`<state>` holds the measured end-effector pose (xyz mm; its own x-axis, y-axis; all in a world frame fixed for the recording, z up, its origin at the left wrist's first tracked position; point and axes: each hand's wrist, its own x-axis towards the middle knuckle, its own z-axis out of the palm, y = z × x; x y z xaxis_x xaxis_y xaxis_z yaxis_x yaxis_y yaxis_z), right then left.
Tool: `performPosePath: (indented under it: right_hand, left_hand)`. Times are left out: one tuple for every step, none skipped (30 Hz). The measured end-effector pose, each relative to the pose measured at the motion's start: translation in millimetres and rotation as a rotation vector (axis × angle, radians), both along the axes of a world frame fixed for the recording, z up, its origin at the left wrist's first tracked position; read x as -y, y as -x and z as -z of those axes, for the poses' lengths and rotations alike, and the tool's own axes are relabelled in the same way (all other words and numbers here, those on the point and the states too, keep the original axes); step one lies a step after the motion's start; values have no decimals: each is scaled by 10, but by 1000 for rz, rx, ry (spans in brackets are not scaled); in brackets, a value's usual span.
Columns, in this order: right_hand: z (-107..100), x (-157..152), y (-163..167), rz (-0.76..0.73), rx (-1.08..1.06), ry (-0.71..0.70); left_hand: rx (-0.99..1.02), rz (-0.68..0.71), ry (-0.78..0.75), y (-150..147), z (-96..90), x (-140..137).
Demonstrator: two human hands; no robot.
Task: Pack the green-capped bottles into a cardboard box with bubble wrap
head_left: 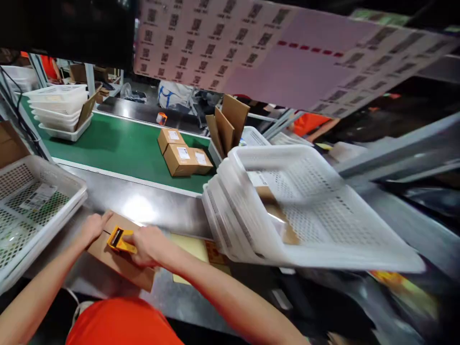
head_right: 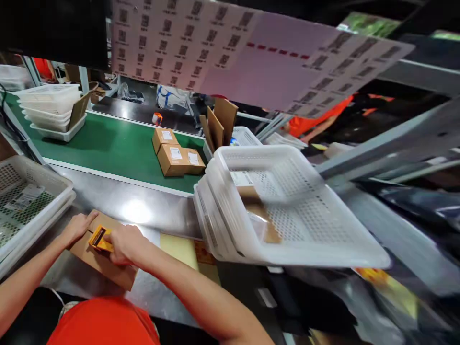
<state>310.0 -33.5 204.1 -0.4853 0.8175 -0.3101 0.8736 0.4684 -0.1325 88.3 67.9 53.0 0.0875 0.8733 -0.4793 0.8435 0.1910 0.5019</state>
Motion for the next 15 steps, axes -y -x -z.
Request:
performPosePath:
  right_hand:
    - [15, 146, -228, 28, 2, 34]
    - [36, 323, -492, 63, 13, 78]
    - [64, 526, -783, 104, 28, 125]
    - [99, 742, -1086, 147, 49, 177]
    - [146, 962, -1385, 196, 58, 200]
    - [208, 1171, -1661, 238, 70, 209]
    - [291, 1359, -1900, 278, 86, 220]
    - [396, 1514, -2087, 311, 96, 225]
    - [523, 1627, -2216, 337, 103, 234]
    - [671, 1692, -2285, 359, 98, 241]
    - [831, 1709, -2298, 374, 79, 242]
    - [996, 1680, -2265, 385, 48, 242]
    - [1157, 1615, -2197, 390, 9, 243]
    - [1307, 1527, -2106, 392, -33, 247]
    - [1439, 1432, -2004, 392, -73, 255]
  left_hand:
    - [-27, 6, 2, -12, -43, 3]
    - [-47, 12, 8, -26, -79, 4]
    - [-63, 21, 11, -42, -106, 3]
    - [-78, 32, 11, -57, -126, 0]
    - [-97, 45, 10, -71, -139, -6]
    - [-118, 60, 6, -83, -147, -15]
    - [-141, 73, 5, -94, -151, -26]
    - [-162, 79, 5, -105, -154, -41]
    - [-183, 81, 11, -115, -157, -59]
    - [-203, 84, 18, -126, -161, -80]
    - [-224, 87, 24, -138, -168, -102]
    - [-245, 92, 29, -151, -177, -125]
    - [-268, 100, 33, -166, -187, -145]
    - [-287, 111, 31, -181, -199, -161]
    - [-304, 121, 19, -195, -210, -171]
